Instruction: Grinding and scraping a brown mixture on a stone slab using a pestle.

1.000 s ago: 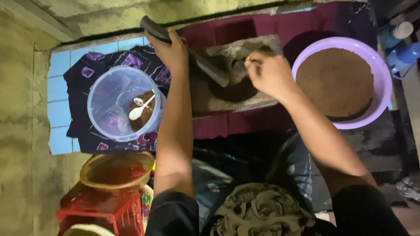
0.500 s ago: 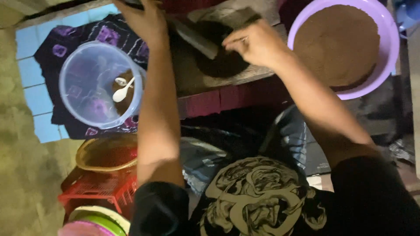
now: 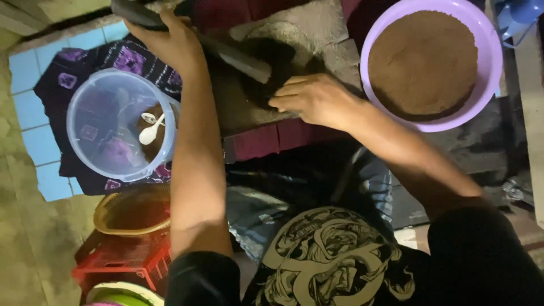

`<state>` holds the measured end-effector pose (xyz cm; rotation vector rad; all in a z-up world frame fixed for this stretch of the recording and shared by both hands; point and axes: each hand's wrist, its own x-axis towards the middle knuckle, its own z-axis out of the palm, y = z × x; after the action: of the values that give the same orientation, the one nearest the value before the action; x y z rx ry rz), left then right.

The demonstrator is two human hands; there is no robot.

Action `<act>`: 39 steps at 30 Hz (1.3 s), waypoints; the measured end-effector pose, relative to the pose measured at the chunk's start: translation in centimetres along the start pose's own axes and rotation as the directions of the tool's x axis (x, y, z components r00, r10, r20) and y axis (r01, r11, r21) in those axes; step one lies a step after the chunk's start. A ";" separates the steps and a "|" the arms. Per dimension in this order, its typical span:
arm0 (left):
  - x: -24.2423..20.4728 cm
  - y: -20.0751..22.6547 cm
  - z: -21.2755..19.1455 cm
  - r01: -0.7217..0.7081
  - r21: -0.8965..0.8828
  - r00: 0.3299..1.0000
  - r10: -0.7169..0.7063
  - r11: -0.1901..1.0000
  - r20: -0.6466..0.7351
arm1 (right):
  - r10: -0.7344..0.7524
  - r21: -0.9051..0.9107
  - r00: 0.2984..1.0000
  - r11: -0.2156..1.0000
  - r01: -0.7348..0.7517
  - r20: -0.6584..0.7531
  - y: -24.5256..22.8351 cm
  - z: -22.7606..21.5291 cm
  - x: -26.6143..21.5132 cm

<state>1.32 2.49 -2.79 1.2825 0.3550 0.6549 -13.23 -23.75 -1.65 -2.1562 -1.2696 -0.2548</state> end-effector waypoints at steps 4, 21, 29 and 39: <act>-0.5 0.6 0.1 0.020 -0.001 0.999 -0.020 1.000 -0.029 | 0.023 -0.095 0.996 0.995 -0.015 0.088 1.3 -3.1 -0.6; -2.7 5.5 1.2 -0.038 -0.225 0.998 0.046 0.974 0.034 | 0.403 -0.284 0.894 0.849 -0.445 -0.196 3.6 -1.1 -2.6; 2.5 4.8 1.6 0.402 -0.166 0.889 -0.427 0.900 -0.163 | 0.353 -0.255 0.903 0.875 -0.412 -0.246 3.0 -1.4 -2.0; 5.4 -0.2 1.9 0.416 -0.066 0.891 -0.421 0.907 -0.173 | 0.382 -0.220 0.897 0.877 -0.428 -0.224 3.2 -1.4 -2.1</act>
<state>6.63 4.44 -1.84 1.0737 0.7503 0.4051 -11.44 -27.21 -2.85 -2.5040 -0.6866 -0.4440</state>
